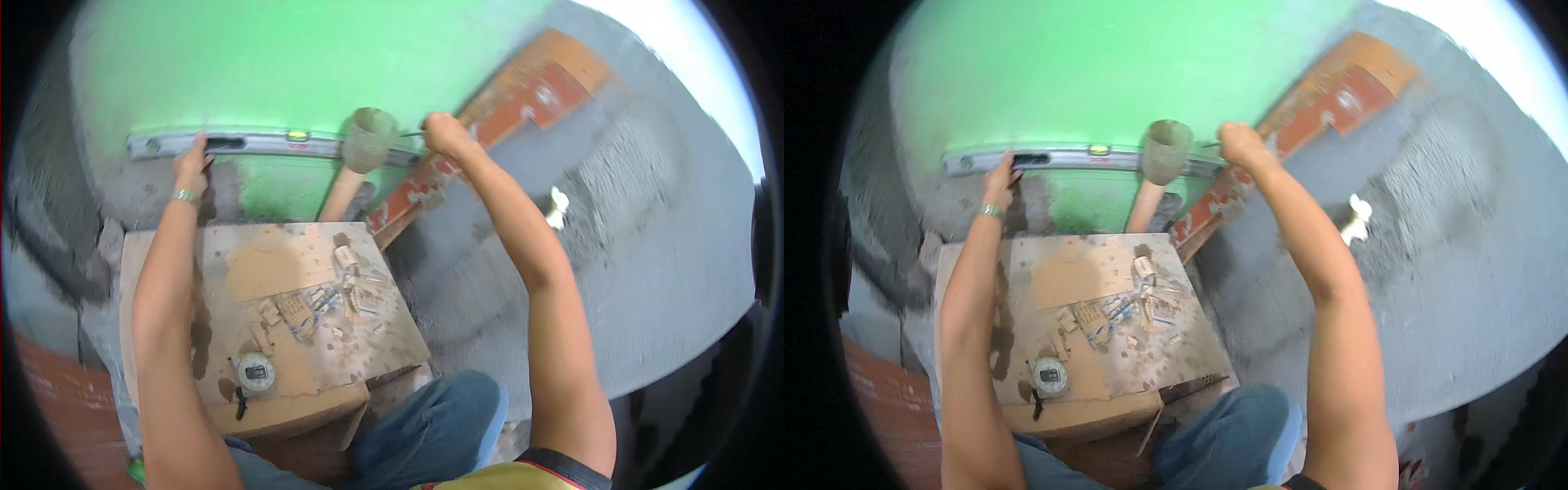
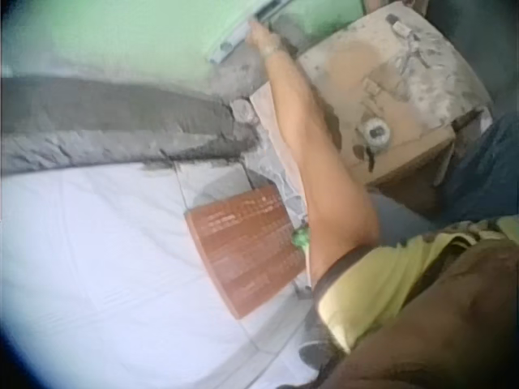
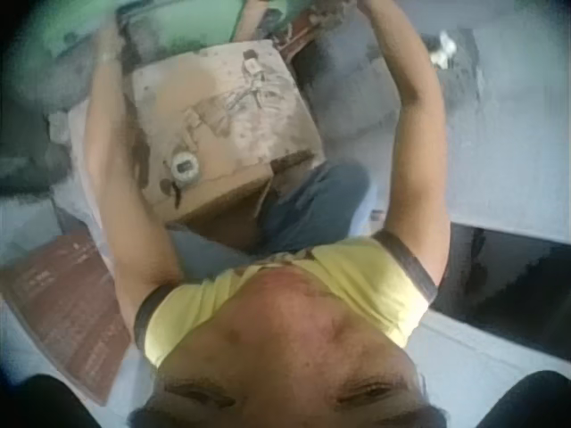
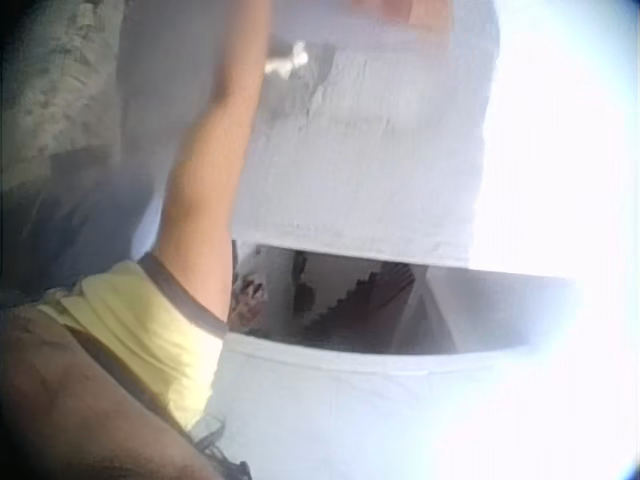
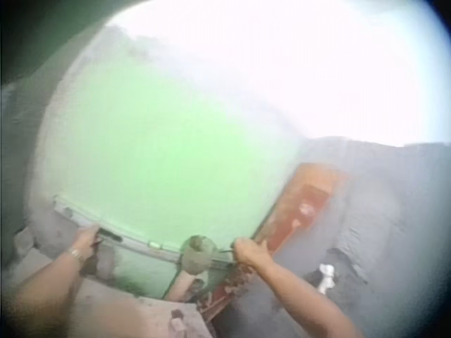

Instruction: The person uses a level, tape measure, and pencil to mark locations on a wall for plumbing installation, checking the alignment of a spirit level and a pipe segment.

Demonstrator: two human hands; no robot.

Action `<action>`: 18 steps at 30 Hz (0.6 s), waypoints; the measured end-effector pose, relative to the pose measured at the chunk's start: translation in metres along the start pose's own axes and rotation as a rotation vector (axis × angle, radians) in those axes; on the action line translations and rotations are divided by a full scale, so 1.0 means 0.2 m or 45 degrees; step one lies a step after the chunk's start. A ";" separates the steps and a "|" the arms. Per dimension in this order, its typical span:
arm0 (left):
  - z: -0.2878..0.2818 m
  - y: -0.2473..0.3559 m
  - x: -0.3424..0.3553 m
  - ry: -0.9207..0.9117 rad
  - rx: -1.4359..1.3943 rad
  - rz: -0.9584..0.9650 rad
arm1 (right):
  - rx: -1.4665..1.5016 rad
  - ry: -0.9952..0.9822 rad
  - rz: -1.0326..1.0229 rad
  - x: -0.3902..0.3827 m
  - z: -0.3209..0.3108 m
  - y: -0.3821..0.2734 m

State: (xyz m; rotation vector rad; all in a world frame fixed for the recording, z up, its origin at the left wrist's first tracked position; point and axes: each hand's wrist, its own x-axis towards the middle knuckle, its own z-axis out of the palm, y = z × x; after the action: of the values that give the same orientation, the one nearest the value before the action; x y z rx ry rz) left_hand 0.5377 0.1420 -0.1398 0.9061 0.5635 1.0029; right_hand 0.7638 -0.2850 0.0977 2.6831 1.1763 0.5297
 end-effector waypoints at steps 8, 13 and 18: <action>0.20 0.01 -0.12 0.068 0.129 -0.224 | 0.860 -0.014 0.376 -0.14 0.28 0.00; 0.24 0.01 -0.15 0.024 0.135 -0.223 | 0.345 0.120 0.365 -0.20 0.26 0.01; 0.09 0.04 -0.07 0.035 0.116 -0.180 | 0.205 0.116 0.249 -0.15 0.17 -0.09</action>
State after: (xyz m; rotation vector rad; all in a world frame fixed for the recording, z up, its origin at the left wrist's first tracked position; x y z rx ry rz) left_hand 0.5420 0.1254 -0.1238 0.9209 0.6921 0.8685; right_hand 0.7462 -0.2949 0.0532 2.9616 1.0238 0.6165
